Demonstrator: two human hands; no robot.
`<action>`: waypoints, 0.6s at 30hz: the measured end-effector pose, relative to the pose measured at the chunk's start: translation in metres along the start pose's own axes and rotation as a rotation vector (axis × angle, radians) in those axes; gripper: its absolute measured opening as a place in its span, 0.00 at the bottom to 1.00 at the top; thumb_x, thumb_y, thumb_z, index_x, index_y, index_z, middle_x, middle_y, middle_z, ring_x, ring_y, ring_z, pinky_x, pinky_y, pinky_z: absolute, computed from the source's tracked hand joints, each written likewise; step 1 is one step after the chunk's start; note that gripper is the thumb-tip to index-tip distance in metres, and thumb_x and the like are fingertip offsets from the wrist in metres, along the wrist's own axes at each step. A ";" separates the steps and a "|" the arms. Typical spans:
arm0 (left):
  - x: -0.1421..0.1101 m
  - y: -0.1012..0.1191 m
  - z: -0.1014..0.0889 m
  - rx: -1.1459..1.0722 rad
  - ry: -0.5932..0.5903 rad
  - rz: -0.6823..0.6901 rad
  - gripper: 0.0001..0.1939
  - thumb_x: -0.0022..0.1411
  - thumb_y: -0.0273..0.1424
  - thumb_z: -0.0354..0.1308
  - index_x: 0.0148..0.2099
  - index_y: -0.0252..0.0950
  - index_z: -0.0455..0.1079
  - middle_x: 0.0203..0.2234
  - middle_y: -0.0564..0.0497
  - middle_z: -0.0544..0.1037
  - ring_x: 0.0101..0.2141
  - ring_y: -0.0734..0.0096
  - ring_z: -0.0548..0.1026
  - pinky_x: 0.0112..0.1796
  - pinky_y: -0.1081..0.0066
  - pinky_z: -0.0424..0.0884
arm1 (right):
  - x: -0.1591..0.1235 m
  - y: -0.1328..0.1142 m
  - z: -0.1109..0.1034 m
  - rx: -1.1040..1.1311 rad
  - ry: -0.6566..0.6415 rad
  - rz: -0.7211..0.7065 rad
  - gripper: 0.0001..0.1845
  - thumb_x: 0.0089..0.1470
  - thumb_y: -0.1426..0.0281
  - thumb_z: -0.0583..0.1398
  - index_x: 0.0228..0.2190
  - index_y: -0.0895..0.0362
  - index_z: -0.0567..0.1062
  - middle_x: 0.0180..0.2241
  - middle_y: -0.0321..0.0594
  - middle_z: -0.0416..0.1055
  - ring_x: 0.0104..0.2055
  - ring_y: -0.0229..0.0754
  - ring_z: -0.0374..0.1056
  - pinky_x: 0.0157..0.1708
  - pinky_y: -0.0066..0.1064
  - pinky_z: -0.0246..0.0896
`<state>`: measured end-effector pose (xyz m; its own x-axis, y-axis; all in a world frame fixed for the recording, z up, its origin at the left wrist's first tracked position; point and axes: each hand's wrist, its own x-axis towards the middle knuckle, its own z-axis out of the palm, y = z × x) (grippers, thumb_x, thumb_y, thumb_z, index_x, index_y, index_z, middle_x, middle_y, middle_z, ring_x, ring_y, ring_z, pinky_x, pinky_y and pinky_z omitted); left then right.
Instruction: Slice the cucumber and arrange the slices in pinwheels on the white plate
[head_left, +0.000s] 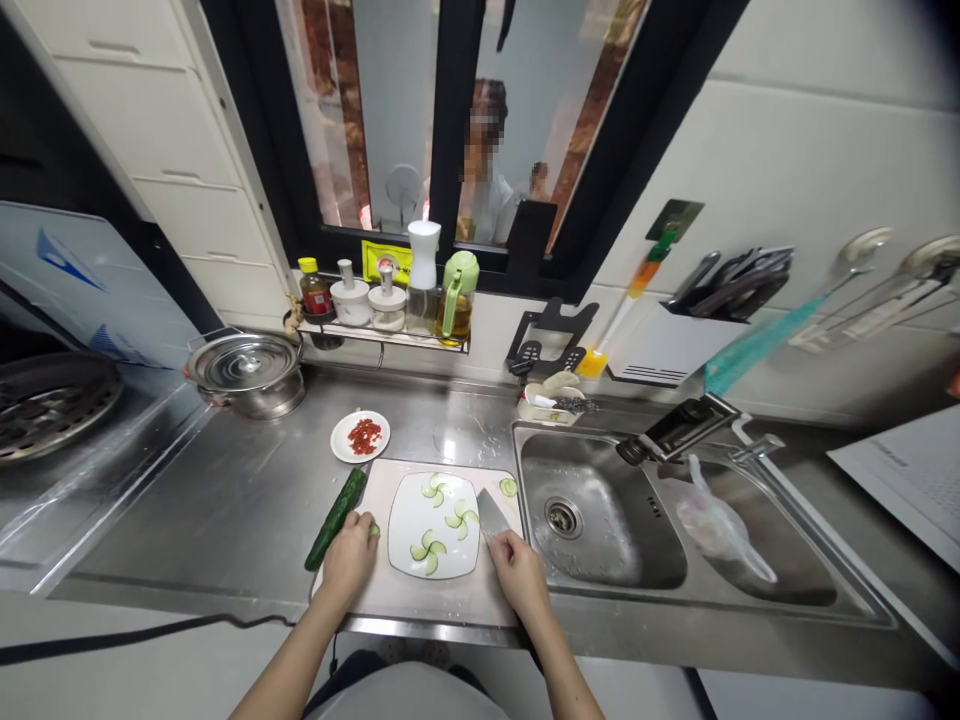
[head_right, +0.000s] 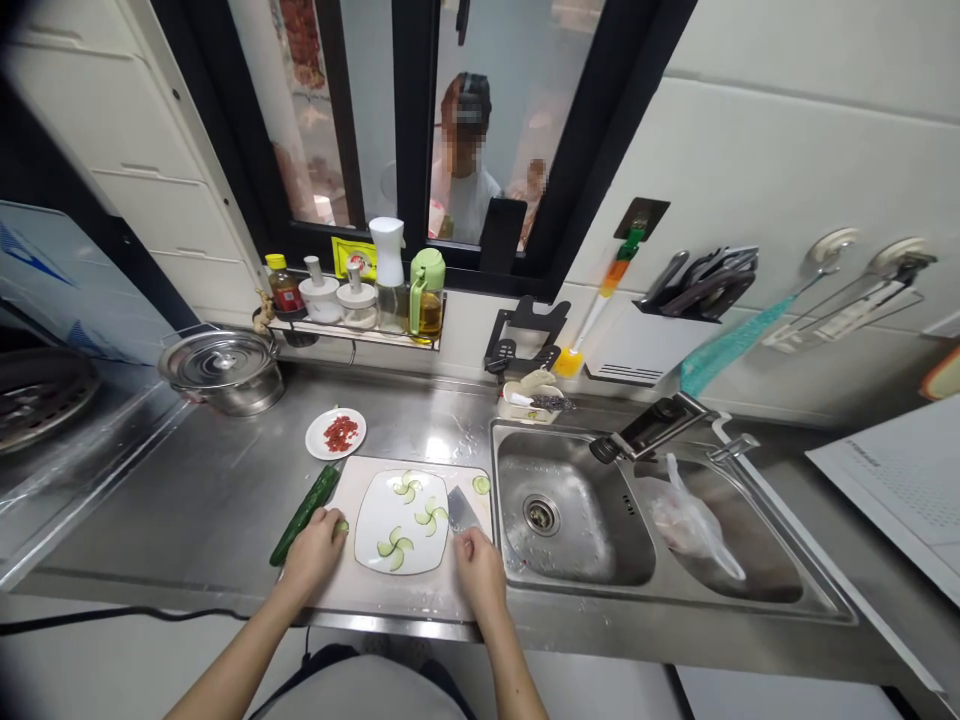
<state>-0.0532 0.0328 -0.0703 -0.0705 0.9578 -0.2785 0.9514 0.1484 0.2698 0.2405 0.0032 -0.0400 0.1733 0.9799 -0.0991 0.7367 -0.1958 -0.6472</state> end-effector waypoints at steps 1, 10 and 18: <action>0.000 0.000 0.000 -0.003 0.000 -0.002 0.11 0.64 0.29 0.47 0.46 0.37 0.68 0.44 0.44 0.71 0.38 0.65 0.75 0.36 0.69 0.64 | 0.000 0.000 0.000 -0.002 0.001 0.003 0.14 0.54 0.60 0.50 0.23 0.52 0.69 0.20 0.36 0.66 0.26 0.44 0.65 0.27 0.31 0.51; 0.004 -0.001 0.000 -0.026 0.010 -0.007 0.10 0.64 0.30 0.47 0.43 0.36 0.68 0.42 0.45 0.71 0.37 0.65 0.74 0.35 0.70 0.63 | 0.004 -0.008 -0.001 0.019 -0.007 -0.007 0.13 0.53 0.62 0.52 0.23 0.54 0.70 0.21 0.36 0.68 0.27 0.42 0.65 0.27 0.29 0.52; -0.008 0.004 -0.002 -0.036 0.084 0.014 0.10 0.64 0.27 0.46 0.39 0.39 0.69 0.39 0.47 0.74 0.41 0.63 0.72 0.37 0.70 0.62 | 0.005 -0.018 -0.001 0.040 -0.028 -0.040 0.13 0.53 0.63 0.52 0.23 0.54 0.70 0.21 0.36 0.68 0.27 0.43 0.65 0.28 0.30 0.54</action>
<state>-0.0493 0.0266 -0.0656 -0.0839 0.9769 -0.1967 0.9410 0.1426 0.3069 0.2292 0.0114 -0.0280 0.1258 0.9877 -0.0934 0.7162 -0.1555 -0.6804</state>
